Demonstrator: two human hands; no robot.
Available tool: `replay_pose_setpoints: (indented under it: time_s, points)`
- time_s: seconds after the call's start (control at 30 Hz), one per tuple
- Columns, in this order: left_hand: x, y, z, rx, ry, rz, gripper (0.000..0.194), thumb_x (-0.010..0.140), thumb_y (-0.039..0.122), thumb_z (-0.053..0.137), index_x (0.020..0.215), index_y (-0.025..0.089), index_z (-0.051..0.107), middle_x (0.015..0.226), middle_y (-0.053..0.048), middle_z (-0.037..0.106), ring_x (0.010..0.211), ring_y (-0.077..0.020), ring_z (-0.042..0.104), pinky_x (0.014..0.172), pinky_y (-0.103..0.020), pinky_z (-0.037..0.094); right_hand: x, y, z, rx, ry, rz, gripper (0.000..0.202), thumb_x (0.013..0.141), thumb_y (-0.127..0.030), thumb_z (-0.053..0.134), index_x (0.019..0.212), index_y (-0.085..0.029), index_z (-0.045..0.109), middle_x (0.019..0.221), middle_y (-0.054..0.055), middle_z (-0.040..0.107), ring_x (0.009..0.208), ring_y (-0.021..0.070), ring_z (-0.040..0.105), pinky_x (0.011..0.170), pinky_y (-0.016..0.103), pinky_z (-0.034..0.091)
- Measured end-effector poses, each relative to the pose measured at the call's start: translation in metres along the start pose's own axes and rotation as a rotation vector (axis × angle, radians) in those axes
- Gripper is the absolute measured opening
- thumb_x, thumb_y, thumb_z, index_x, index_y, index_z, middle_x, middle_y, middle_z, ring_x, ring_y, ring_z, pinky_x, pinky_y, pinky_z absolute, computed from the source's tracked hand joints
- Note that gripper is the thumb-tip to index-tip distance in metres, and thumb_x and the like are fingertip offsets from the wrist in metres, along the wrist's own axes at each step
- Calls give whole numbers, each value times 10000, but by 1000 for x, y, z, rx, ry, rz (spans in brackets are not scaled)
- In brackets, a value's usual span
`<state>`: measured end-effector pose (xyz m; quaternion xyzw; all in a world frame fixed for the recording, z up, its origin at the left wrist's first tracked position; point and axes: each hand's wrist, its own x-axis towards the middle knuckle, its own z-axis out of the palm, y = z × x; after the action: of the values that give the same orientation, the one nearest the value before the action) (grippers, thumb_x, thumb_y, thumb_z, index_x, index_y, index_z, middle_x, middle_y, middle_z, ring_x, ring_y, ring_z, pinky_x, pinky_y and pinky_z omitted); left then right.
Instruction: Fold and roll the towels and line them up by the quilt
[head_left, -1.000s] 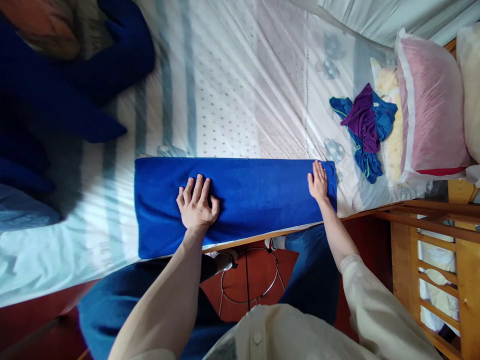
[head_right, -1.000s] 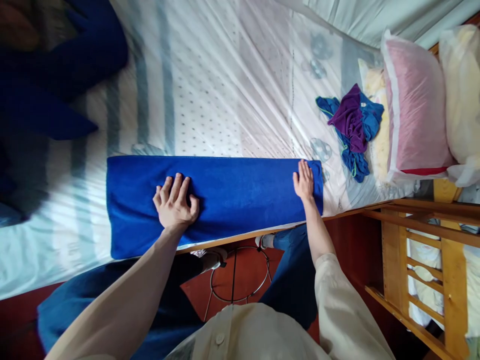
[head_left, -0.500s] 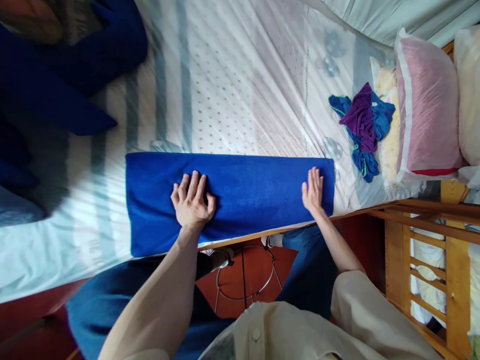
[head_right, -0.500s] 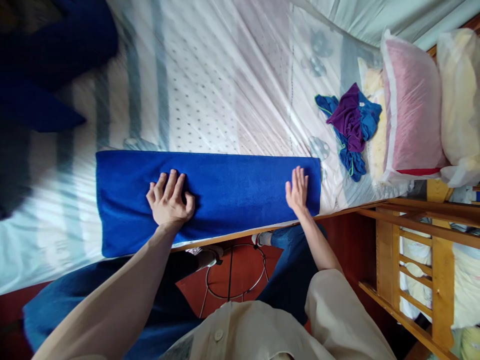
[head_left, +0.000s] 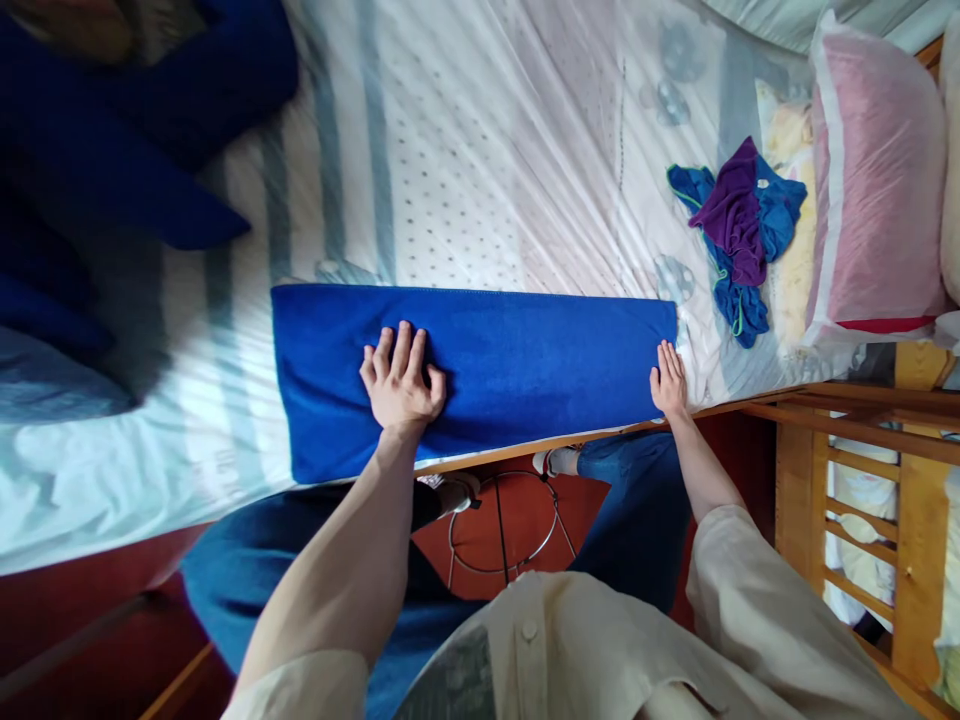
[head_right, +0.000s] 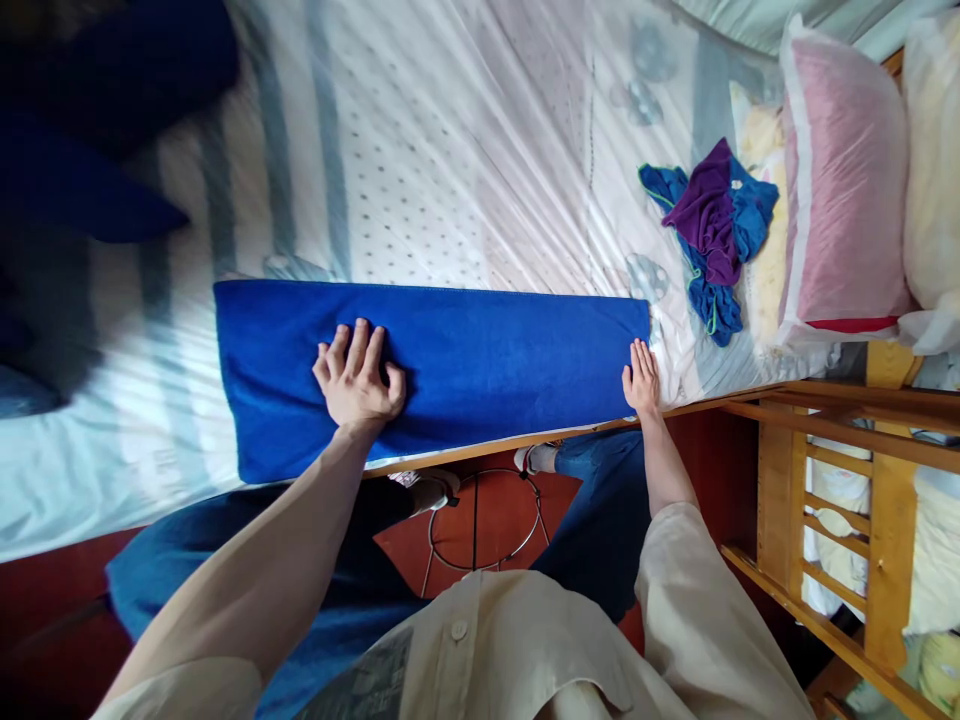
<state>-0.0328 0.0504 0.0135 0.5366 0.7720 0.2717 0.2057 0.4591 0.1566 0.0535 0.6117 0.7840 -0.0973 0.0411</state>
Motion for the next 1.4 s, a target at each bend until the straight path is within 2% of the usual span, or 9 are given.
replay_pose_setpoints:
  time_s: [0.13,0.3,0.5,0.67,0.77,0.93,1.1,1.27,1.4]
  points:
    - [0,1,0,23,3,13,678,915,384,509,1549,145,535,1680,-135,417,1617,-342,251,1331,-571,92,1,-34,-6,-25,54,87,612,1047,-277,299,1618,-77,394,1695,195,373,1621,280,266,1317,607,188]
    - [6,6,-2,39,-2,39,662,950,370,464,1571,146,511,1682,-141,410,1623,-321,242,1336,-557,90,-56,-154,-3,212,203,46,602,1089,-314,268,1672,-175,328,1737,131,303,1654,272,157,1326,576,204]
    - [-46,13,-10,95,-29,52,651,1016,394,394,1606,124,452,1726,-175,296,1649,-325,125,1324,-609,73,-134,-267,43,385,-61,-192,663,1037,-266,479,1675,-176,324,1746,134,266,1645,310,187,1323,589,224]
    - [-151,14,-12,147,-136,40,650,1022,372,389,1614,107,435,1720,-212,281,1643,-350,106,1321,-626,99,-151,-277,58,442,-71,-128,635,994,-211,527,1616,-119,434,1738,163,269,1639,326,207,1317,567,272]
    - [-186,22,-1,185,-141,78,678,990,313,424,1626,81,400,1704,-229,298,1635,-360,125,1317,-629,148,-158,-278,66,534,-57,-95,513,999,-223,520,1500,-139,586,1649,167,457,1554,306,419,1264,486,403]
    - [-196,40,21,237,-262,311,713,911,152,441,1624,147,427,1684,-163,378,1619,-292,236,1335,-535,196,-155,-283,81,1044,-107,176,388,1030,-424,519,1250,-179,725,1152,152,805,1023,277,797,912,420,649]
    - [-209,34,30,322,-393,214,705,856,97,461,1560,118,502,1663,-172,419,1576,-292,360,1275,-504,354,-136,-275,73,1682,-149,481,475,868,-613,727,1091,-193,732,1077,129,820,859,216,795,783,323,635]
    - [-207,27,23,256,-451,231,480,840,98,501,1265,142,719,1647,-163,455,1556,-288,404,1224,-445,447,-126,-270,65,1840,-167,636,440,759,-580,836,935,-188,748,954,95,820,810,186,767,728,272,590]
    - [-187,37,9,180,-516,151,378,913,151,503,1202,184,744,1423,-131,687,1353,-275,634,1120,-415,542,-122,-272,64,1877,-202,730,430,747,-558,854,938,-190,742,939,74,816,778,166,753,665,237,562]
